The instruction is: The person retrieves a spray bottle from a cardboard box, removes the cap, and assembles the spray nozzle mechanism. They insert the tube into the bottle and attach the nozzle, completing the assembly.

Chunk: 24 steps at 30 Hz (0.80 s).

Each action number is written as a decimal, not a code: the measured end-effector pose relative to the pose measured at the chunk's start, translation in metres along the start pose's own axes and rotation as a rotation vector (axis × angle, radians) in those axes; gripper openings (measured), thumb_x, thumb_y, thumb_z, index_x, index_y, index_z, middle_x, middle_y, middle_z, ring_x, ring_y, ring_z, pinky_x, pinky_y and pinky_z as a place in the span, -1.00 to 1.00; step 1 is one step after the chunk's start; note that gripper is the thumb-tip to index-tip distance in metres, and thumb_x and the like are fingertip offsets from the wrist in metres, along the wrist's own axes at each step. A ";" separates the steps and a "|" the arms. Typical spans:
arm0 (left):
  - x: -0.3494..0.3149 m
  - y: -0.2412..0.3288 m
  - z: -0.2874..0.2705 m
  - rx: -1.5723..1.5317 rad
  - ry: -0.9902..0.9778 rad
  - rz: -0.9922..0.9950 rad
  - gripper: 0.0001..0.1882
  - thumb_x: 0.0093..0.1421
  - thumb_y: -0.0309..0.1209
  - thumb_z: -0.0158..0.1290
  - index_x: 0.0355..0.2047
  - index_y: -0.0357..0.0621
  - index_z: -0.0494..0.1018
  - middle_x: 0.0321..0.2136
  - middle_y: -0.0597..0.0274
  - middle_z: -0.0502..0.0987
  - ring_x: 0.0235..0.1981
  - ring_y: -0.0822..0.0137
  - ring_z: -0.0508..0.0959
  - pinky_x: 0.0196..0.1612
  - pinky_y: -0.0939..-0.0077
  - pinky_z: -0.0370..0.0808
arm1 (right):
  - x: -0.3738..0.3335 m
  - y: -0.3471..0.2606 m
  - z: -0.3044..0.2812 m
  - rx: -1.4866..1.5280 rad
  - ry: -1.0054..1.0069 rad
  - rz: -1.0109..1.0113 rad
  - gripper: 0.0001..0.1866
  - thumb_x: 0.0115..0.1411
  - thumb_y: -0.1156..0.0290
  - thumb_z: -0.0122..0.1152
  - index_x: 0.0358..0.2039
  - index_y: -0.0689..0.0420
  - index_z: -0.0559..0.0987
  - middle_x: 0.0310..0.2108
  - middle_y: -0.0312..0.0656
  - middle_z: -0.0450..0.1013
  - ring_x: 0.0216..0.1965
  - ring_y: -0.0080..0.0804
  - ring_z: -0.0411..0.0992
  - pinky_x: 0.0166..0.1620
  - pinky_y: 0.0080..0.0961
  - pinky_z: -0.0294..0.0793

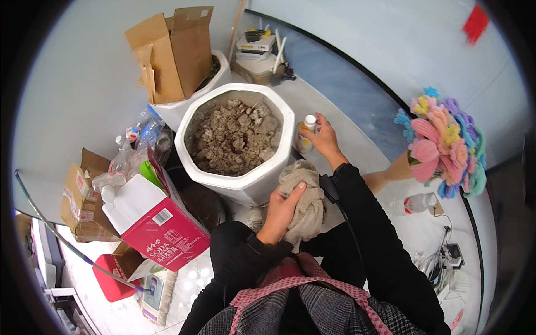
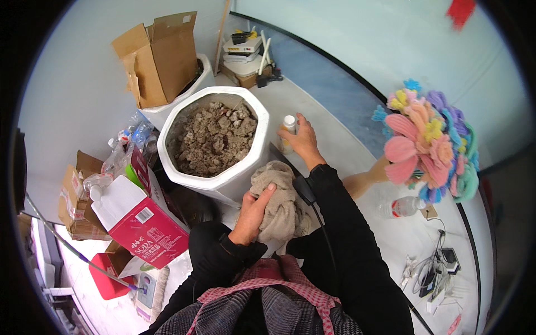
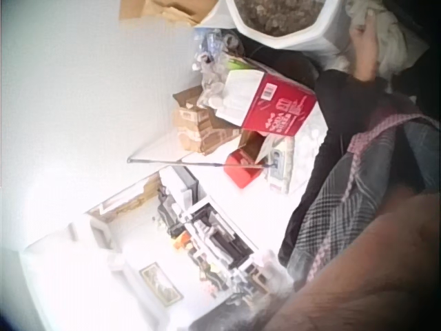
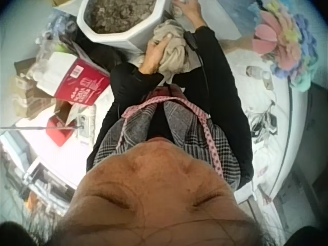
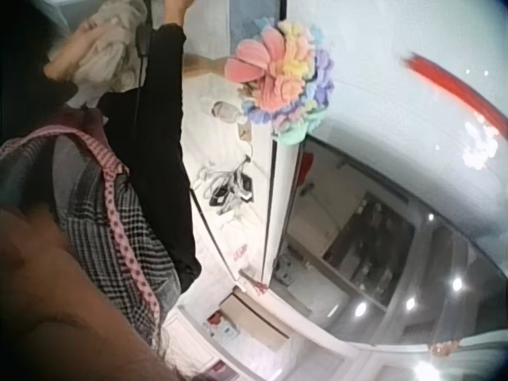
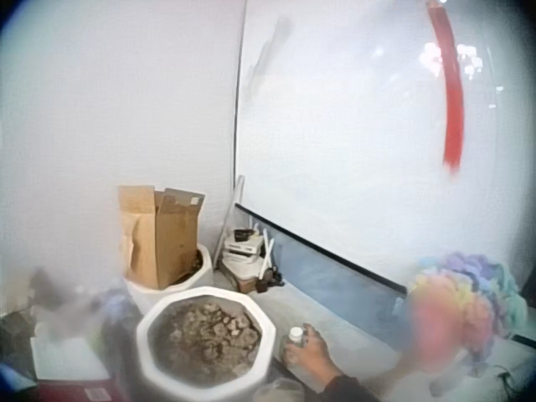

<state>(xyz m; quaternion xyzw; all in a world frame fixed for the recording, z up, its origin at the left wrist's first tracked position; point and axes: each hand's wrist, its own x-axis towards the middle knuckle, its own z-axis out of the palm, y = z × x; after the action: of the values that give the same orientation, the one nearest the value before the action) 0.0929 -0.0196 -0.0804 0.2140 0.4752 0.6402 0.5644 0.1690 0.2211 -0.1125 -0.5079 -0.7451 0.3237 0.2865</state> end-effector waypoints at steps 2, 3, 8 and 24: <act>0.000 0.001 -0.004 0.002 0.023 0.002 -0.59 0.33 -0.23 0.16 0.02 -0.31 0.50 -0.13 0.24 0.60 -0.15 0.43 0.56 -0.03 0.49 0.50 | 0.001 0.005 0.008 -0.130 -0.044 0.003 -0.14 -0.06 0.05 0.51 0.18 0.18 0.38 0.10 0.05 0.42 0.13 0.04 0.40 0.14 -0.15 0.40; 0.000 0.002 -0.006 0.004 0.031 0.002 -0.59 0.32 -0.22 0.18 0.01 -0.32 0.51 -0.14 0.23 0.61 -0.16 0.43 0.56 -0.04 0.51 0.50 | 0.001 0.007 0.014 -0.063 -0.049 0.005 -0.18 -0.06 0.07 0.51 0.15 0.19 0.40 0.04 0.04 0.46 0.08 0.03 0.43 0.11 -0.16 0.43; -0.003 0.006 -0.003 0.018 0.047 -0.018 -0.59 0.32 -0.21 0.18 -0.01 -0.31 0.52 -0.15 0.23 0.61 -0.16 0.44 0.56 -0.04 0.51 0.50 | 0.000 0.013 0.013 0.046 0.128 0.009 -0.42 0.00 0.26 0.51 0.00 0.24 0.51 -0.18 -0.06 0.60 -0.20 -0.15 0.59 -0.08 -0.31 0.56; -0.006 0.000 0.003 -0.058 0.066 -0.047 -0.59 0.33 -0.21 0.15 -0.01 -0.33 0.52 -0.15 0.23 0.62 -0.20 0.42 0.58 -0.10 0.50 0.52 | -0.076 -0.070 -0.106 1.058 0.179 0.065 -0.48 0.20 0.22 0.29 0.07 0.28 0.46 -0.04 -0.11 0.50 -0.08 -0.37 0.53 -0.16 -0.37 0.64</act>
<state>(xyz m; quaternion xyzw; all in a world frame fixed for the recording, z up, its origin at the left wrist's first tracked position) 0.0964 -0.0238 -0.0777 0.1647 0.4797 0.6471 0.5692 0.2331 0.1503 0.0007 -0.3426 -0.4369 0.6189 0.5557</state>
